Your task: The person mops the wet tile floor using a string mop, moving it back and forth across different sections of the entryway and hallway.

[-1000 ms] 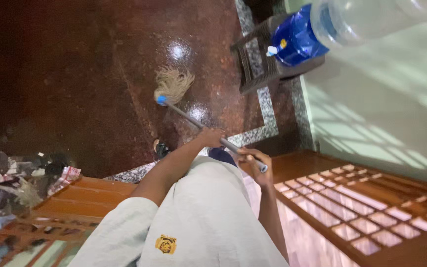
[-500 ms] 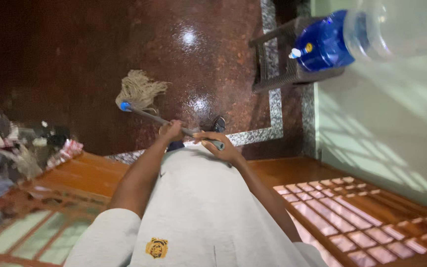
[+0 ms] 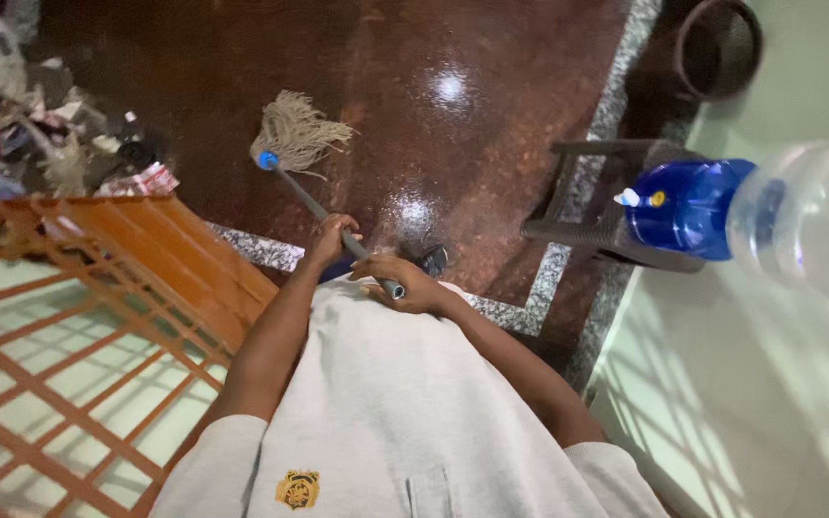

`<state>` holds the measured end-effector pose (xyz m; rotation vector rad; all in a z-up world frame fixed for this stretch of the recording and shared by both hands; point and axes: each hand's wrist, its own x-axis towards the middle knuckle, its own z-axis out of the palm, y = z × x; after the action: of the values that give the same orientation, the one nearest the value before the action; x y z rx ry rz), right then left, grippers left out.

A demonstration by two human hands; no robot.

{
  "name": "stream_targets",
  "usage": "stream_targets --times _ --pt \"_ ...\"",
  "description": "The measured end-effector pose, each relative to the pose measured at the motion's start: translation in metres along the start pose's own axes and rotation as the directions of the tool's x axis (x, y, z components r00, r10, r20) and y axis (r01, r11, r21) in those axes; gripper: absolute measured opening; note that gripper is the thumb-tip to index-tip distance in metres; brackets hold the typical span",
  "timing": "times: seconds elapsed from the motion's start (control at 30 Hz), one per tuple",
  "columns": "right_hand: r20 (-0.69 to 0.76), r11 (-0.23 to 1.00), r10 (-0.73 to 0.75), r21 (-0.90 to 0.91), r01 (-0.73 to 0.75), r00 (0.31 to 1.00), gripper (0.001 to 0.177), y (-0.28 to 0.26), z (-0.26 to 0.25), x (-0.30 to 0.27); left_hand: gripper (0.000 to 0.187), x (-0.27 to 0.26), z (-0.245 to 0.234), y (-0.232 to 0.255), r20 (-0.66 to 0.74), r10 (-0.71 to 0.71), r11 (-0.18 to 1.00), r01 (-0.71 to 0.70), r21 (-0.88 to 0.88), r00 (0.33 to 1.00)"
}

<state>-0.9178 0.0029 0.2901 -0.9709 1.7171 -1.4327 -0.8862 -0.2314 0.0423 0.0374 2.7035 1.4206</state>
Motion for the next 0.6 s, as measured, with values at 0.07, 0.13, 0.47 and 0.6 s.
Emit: stream_targets --times 0.07,0.13,0.47,0.6 --pt "0.05 0.998 -0.032 -0.047 0.034 0.998 0.027 -0.002 -0.001 0.001 0.024 -0.008 -0.003 0.0 -0.007 -0.019 0.999 0.019 0.044 1.0" --pt "0.05 0.996 -0.059 -0.067 0.062 0.997 0.027 -0.001 -0.003 0.0 0.023 -0.012 -0.002 0.002 0.005 -0.028 0.996 0.028 0.08 1.0" --pt "0.094 0.996 -0.046 -0.075 0.053 0.995 0.029 0.003 -0.002 -0.002 0.013 -0.016 0.004 0.01 0.018 -0.237 0.91 0.229 -0.345 0.971" --pt "0.087 0.99 -0.084 -0.105 0.093 0.993 0.029 0.001 0.001 0.004 0.022 -0.021 -0.003 0.004 -0.021 -0.069 0.996 0.067 -0.058 0.997"
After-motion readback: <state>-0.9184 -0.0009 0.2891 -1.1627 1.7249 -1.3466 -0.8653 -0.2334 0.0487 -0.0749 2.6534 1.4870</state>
